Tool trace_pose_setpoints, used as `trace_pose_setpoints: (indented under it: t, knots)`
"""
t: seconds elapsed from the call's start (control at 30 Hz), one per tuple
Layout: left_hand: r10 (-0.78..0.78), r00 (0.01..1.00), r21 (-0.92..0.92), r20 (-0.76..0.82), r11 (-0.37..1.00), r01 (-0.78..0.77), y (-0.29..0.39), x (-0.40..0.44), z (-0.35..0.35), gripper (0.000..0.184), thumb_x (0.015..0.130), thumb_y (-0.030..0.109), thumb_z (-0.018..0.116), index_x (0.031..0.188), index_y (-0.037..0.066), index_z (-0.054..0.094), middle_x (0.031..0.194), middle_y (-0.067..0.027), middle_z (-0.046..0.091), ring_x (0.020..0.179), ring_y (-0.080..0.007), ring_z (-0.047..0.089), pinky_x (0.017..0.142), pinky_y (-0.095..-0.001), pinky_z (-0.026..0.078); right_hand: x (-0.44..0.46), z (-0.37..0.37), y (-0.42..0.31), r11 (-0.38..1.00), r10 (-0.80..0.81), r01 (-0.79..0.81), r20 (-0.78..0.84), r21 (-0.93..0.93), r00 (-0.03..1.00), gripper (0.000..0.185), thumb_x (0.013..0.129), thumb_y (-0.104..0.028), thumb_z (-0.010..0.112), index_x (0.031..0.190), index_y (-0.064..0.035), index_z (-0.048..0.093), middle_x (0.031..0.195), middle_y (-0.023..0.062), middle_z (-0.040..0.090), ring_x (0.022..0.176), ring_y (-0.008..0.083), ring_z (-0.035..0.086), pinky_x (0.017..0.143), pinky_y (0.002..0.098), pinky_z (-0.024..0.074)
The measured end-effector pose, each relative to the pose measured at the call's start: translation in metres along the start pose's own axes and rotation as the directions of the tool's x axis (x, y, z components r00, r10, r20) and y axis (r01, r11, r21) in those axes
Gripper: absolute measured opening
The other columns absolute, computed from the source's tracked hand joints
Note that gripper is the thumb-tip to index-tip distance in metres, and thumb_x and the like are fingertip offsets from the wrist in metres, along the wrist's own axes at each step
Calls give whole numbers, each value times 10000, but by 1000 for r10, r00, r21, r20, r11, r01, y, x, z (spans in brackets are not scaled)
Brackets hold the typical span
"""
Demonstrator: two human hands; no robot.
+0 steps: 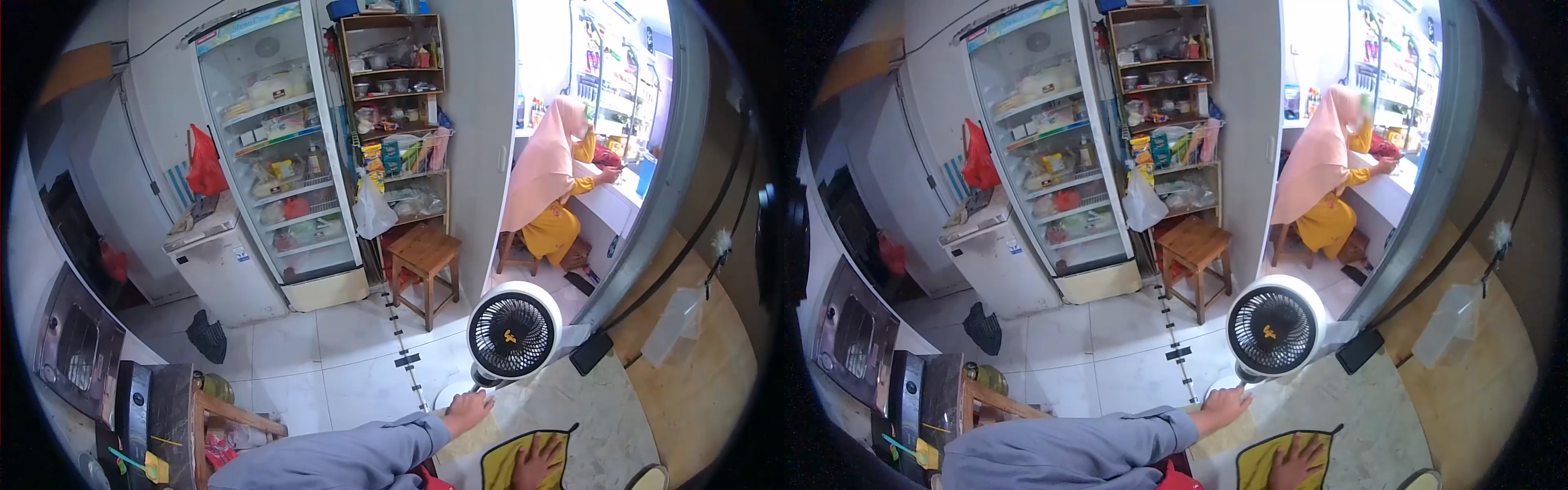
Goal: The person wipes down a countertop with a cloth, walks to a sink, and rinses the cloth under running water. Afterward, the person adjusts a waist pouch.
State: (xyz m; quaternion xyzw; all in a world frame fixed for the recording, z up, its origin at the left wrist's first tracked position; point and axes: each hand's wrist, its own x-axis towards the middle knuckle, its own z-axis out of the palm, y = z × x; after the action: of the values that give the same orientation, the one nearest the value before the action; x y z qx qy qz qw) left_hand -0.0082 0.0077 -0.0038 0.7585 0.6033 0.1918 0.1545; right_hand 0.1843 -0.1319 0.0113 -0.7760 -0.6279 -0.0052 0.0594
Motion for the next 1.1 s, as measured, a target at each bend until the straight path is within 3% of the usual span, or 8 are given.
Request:
trace_pose_setpoints:
  t: [0.03,0.07,0.17,0.27,0.43,0.63,0.73,1.1]
  knots:
    - [-4,1000,1,-5,1000,4,1,0,0,403,836,422,410,782,48,553,644,-146,592,598,-307,586,554,-439,430,11,1,5,985,158,-146,140,-93,977,595,818,-501,370,1338,-236,255,1422,102,121,1300,322,103,931,646,131]
    - [-9,1000,-3,8,1000,9,2,1,-1,404,838,421,407,778,49,554,649,-146,594,599,-307,586,554,-438,430,21,-1,11,986,152,-140,138,-93,979,595,818,-501,370,1338,-236,255,1422,102,121,1300,322,103,931,646,131]
    - [-12,999,-16,31,1000,12,1,1,-5,408,837,422,410,819,39,550,648,-156,592,599,-316,586,560,-441,437,44,-12,21,921,381,-387,112,41,918,523,818,-388,437,1312,-269,311,1431,88,83,1308,320,65,948,633,69]
    - [-9,999,-23,45,1000,10,1,1,-4,415,834,422,416,857,29,544,642,-164,589,597,-323,585,564,-445,445,65,-20,33,885,449,-458,107,86,887,505,823,-370,420,1306,-246,337,1428,100,94,1309,317,53,959,618,21]
    - [-6,999,-17,35,1000,7,1,2,-5,412,833,423,418,827,32,546,634,-158,589,592,-320,586,561,-441,445,86,-22,36,853,516,-522,136,11,846,510,848,-374,386,1332,-250,281,1435,78,54,1307,324,56,947,639,35]
    - [-5,1000,-24,1,1000,5,2,1,-6,412,830,425,424,785,37,558,619,-152,588,589,-313,588,555,-434,447,81,-12,37,874,484,-486,118,-9,867,530,842,-385,385,1337,-239,268,1432,80,80,1306,324,65,944,642,56]
    - [-45,993,-18,111,999,47,4,2,-9,418,848,423,391,811,41,559,712,-159,605,666,-313,595,600,-448,429,76,-3,36,892,447,-451,102,28,889,551,831,-402,392,1339,-231,262,1430,84,93,1305,322,78,949,636,59]
    - [14,1000,9,9,1000,-14,0,1,-3,411,835,417,419,810,31,557,635,-157,592,588,-309,590,557,-434,450,38,-7,-12,964,244,-252,93,87,965,632,753,-392,476,1310,-139,317,1421,120,119,1297,349,96,961,620,58]
